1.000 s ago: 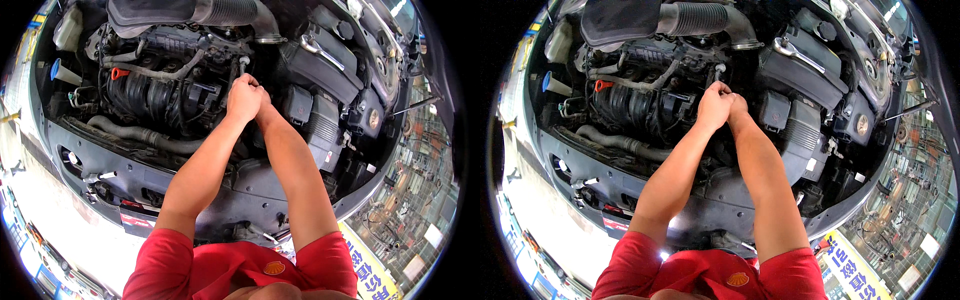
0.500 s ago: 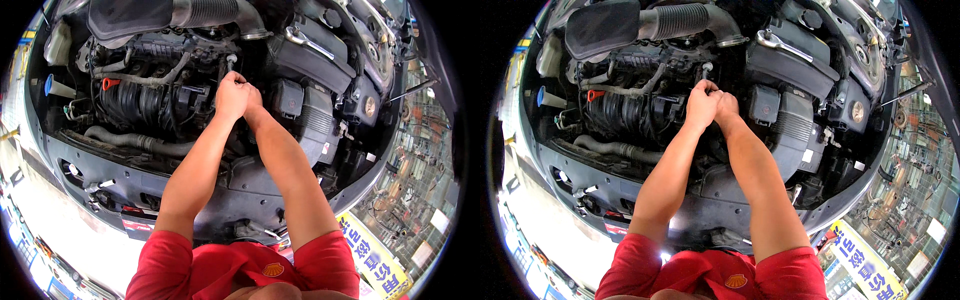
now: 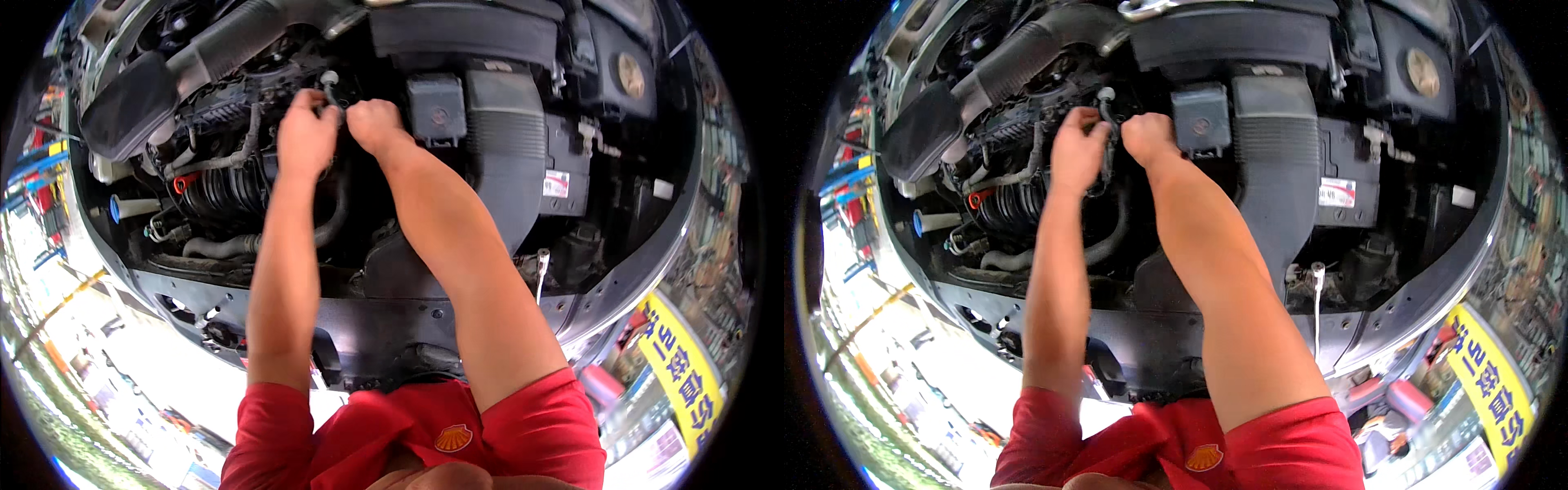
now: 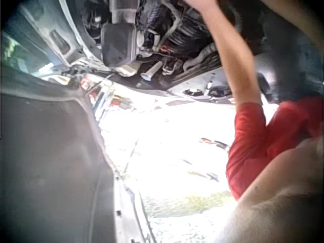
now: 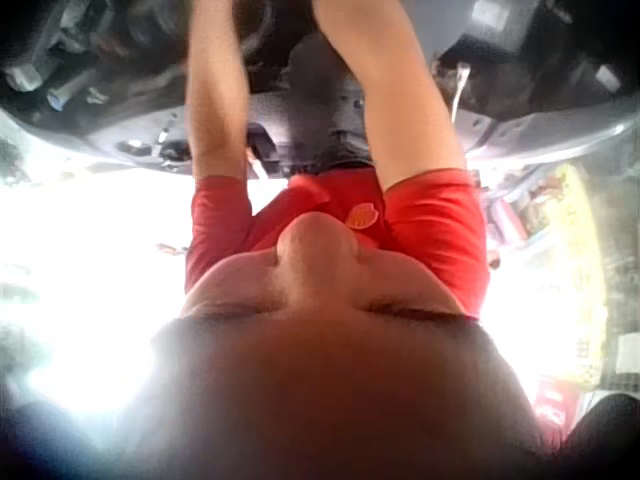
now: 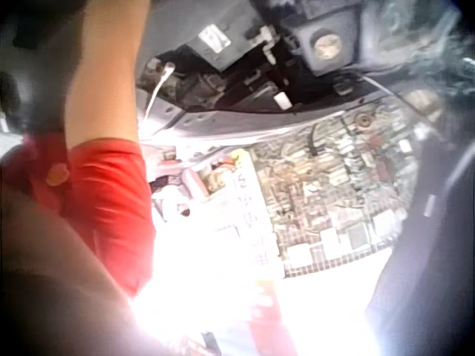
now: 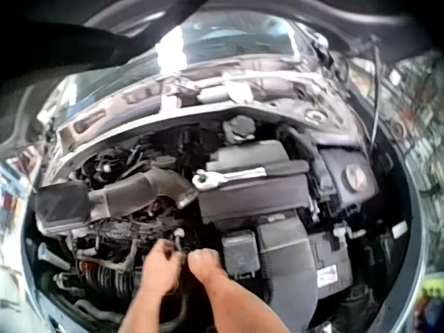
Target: The person works on a car engine with the hood open, using a wrench to tighten bolts and adjusting hoses. He then places a black plastic cover over the engine components and secures it.
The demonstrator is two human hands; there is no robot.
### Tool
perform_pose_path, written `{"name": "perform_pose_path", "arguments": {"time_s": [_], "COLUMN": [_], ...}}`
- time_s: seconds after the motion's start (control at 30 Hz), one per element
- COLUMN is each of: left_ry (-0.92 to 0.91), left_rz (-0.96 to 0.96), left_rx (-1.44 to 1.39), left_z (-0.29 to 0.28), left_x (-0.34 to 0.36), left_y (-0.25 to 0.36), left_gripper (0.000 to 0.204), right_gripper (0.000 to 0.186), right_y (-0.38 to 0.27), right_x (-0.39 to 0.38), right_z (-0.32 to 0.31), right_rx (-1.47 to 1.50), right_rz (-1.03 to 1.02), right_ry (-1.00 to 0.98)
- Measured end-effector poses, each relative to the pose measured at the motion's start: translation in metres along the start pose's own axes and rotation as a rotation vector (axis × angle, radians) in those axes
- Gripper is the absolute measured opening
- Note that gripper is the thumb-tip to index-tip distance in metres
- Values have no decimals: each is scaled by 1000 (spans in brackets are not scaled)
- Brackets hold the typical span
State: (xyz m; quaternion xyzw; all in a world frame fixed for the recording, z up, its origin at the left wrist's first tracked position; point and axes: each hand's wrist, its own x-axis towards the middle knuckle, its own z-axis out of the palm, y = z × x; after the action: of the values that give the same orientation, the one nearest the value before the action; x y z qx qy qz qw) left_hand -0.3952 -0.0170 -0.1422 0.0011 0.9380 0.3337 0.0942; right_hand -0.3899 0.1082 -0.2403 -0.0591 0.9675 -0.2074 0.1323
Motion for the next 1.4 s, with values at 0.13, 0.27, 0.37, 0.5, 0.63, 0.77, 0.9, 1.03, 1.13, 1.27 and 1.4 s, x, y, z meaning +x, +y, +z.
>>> {"name": "perform_pose_path", "arguments": {"time_s": [0.13, 0.27, 0.37, 0.5, 0.63, 0.77, 0.9, 1.03, 1.13, 1.27, 1.4], "left_ry": [-178, -366, -373, -109, 163, 85, 5, -118, -122, -23, -35], "left_rz": [42, 15, 26, -12, 98, 35, 73, -8, -38, 86, 248], "left_rx": [243, 193, 148, 256, 290, 205, 290, 147, -93, 43, 227], "left_z": [-14, -6, -6, 13, 39, 31, 15, 3, -2, -1, -2], "left_x": [23, 29, 32, 24, 21, 20, 24, 37, 37, 33, 39], "left_y": [-13, -19, -23, 0, -21, -19, -18, -29, -34, -44, -64], "left_gripper": [36, 38, 49, 53, 40, 43, 41, 36, 49, 50, 39], "right_gripper": [23, 24, 25, 25, 23, 22, 21, 25, 23, 25, 31], "right_y": [-2, -1, -1, 4, 4, 7, 0, 1, 3, 6, 14], "right_x": [2, 0, -1, 2, -4, -1, -3, -1, 1, -2, 12], "right_z": [-6, -3, -4, 0, -11, -7, -19, -17, -8, 4, 30], "right_rx": [0, 25, 117, 84, 54, -41, -16, -12, 39, 138, 104], "right_rz": [-4, -4, 27, 36, 1, 5, 26, 74, 87, 141, 121], "right_ry": [10, 10, 15, -4, -41, -101, -173, -208, -151, -152, -174]}}
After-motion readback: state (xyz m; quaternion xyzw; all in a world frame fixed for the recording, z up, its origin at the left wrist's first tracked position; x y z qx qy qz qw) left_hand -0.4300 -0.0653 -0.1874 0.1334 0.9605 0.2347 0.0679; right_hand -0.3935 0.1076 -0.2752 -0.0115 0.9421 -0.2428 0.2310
